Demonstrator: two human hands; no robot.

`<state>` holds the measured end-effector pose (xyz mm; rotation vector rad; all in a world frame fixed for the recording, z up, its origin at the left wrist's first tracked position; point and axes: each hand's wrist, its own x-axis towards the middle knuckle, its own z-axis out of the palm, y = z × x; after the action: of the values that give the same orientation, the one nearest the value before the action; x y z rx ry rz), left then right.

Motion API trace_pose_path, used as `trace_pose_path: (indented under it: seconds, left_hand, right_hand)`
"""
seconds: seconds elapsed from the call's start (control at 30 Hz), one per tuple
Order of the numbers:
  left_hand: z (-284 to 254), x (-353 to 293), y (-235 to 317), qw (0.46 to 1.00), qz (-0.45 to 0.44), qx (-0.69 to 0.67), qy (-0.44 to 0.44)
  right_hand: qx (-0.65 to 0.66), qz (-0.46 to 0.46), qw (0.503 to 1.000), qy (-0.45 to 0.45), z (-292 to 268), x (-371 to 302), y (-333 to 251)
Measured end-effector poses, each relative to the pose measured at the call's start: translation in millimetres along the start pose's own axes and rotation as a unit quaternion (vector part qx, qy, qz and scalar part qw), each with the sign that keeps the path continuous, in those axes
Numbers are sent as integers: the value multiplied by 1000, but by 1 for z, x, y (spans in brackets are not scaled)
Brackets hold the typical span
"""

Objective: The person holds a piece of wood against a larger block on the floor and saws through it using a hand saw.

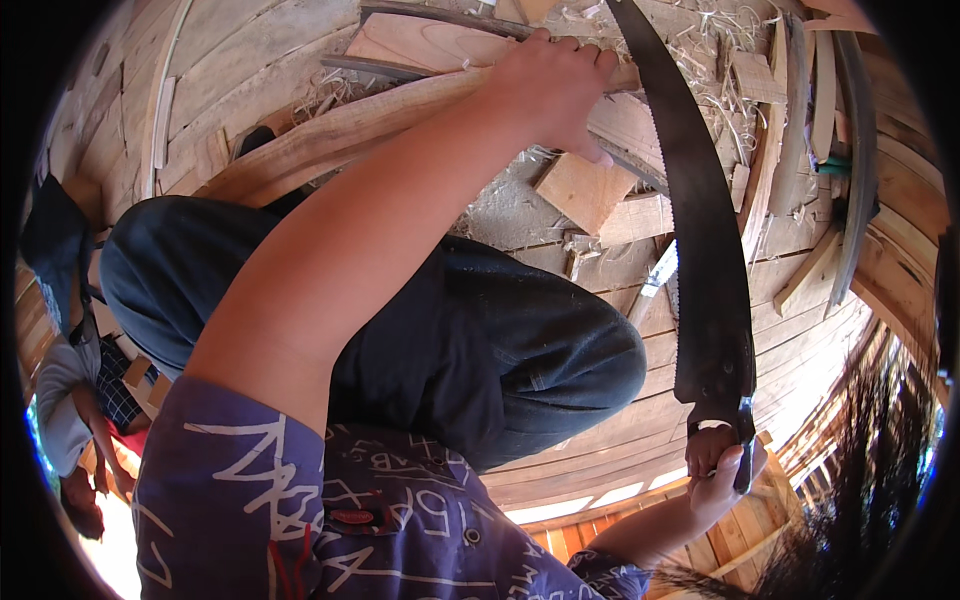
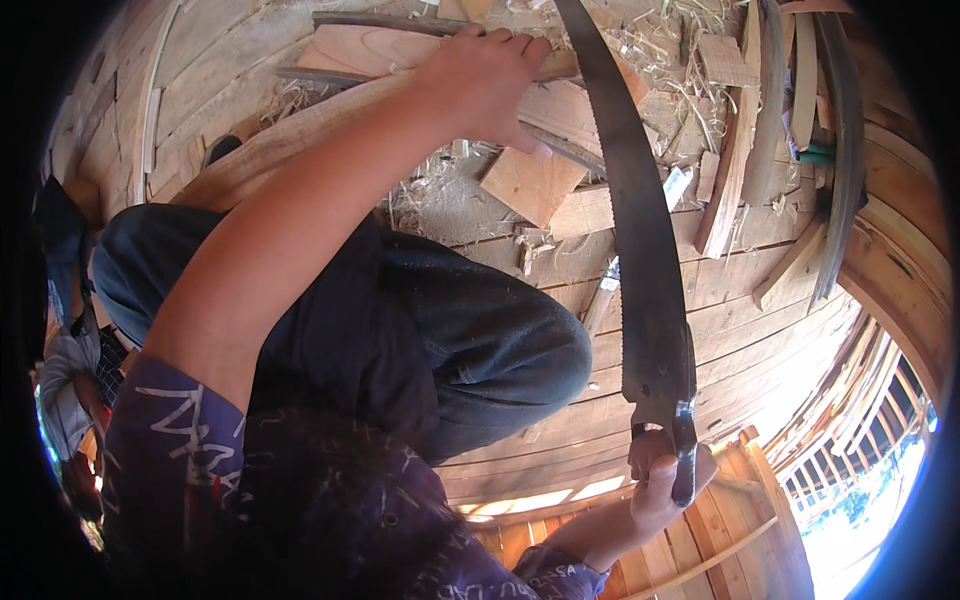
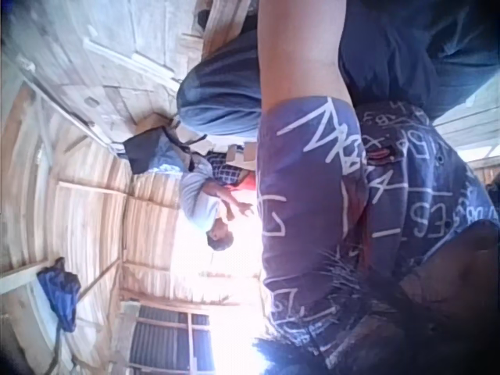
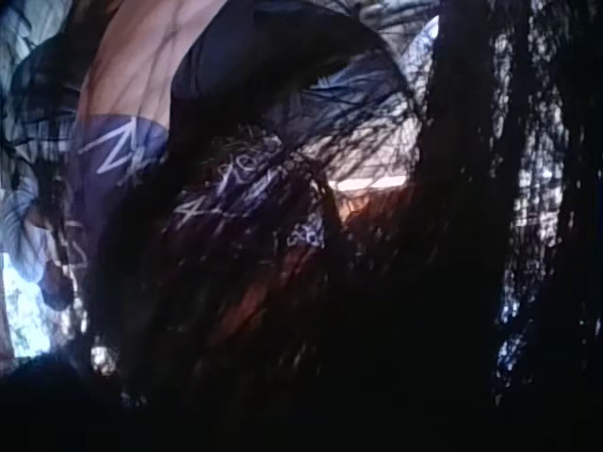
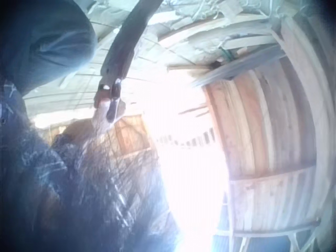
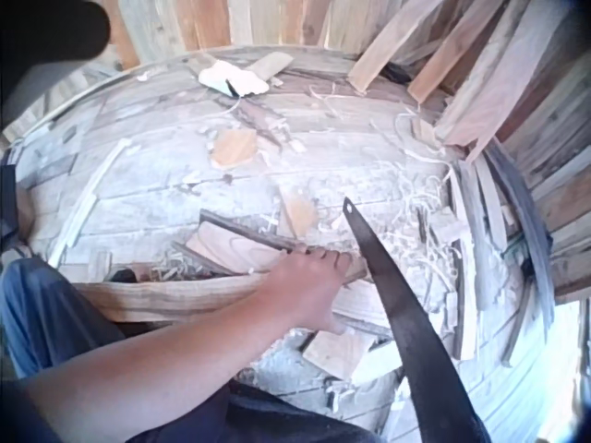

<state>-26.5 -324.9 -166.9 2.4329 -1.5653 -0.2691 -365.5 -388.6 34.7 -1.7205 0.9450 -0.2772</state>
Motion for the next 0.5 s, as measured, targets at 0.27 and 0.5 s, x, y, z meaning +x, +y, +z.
trace_pose_path:
  seconds: [0.27, 0.5]
  left_hand:
    - [-5, 1, -1, 999, -7, -9, -33]
    - [-1, 1, -1, 1000, -7, -4, -16]
  right_hand:
    - [-25, 9, 1000, -3, 37, 44, 15]
    - [15, 1, 1000, 14, 5, 13, -1]
